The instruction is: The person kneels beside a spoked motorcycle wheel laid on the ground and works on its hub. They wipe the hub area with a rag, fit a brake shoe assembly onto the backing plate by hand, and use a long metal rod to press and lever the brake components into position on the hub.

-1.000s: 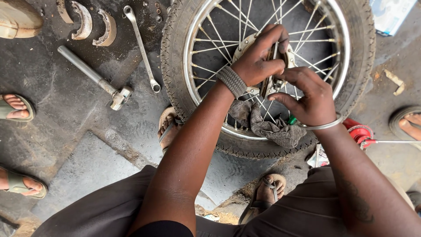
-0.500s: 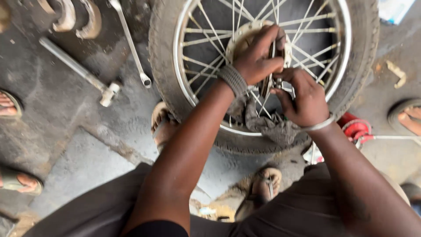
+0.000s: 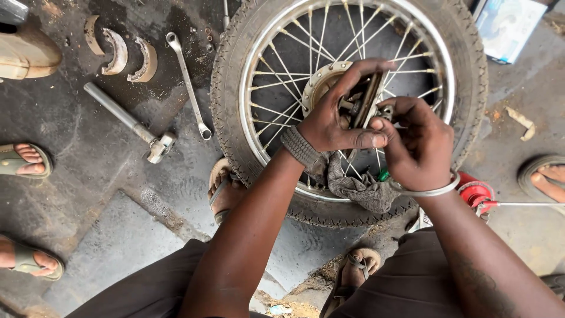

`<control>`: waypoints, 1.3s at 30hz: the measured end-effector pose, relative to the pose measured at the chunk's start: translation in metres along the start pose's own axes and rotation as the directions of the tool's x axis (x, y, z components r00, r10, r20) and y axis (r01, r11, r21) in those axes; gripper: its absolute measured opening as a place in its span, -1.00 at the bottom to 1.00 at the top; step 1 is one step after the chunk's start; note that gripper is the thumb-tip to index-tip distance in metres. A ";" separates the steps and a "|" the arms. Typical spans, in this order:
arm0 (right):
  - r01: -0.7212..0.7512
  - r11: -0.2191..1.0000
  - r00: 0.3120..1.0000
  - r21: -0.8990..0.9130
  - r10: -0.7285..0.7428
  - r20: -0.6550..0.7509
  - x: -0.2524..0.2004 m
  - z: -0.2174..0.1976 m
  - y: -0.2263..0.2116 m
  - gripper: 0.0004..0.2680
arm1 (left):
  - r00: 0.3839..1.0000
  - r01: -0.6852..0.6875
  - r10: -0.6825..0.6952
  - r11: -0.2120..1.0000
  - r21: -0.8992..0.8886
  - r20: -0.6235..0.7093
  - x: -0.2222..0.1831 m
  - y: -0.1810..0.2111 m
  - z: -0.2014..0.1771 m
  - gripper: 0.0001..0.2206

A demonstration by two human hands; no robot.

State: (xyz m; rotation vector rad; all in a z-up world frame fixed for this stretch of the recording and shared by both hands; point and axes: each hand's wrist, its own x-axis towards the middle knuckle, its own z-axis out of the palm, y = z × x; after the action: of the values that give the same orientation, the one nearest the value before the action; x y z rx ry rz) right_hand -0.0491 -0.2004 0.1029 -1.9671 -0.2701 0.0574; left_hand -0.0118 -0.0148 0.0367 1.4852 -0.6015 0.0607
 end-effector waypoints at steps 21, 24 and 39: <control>-0.200 0.905 0.979 0.376 0.169 0.113 0.000 0.016 -0.004 -0.90 | 0.981 0.132 -0.151 0.979 -0.153 -0.121 -0.002 0.003 -0.006 -0.25; -0.080 0.931 0.987 0.355 0.024 0.159 -0.002 0.014 -0.002 -0.86 | 0.985 0.079 -0.102 0.984 -0.159 -0.140 -0.004 0.001 -0.003 -0.32; -0.040 0.999 0.999 -0.029 0.039 -0.013 -0.014 0.042 -0.014 -0.70 | 0.914 0.074 -0.190 0.947 -0.313 -0.358 -0.001 0.004 0.011 -0.58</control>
State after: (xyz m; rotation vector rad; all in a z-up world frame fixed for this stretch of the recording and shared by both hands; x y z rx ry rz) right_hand -0.0714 -0.1605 0.0976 -2.0012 -0.2250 0.0675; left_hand -0.0178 -0.0250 0.0394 1.1770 -0.1773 0.1468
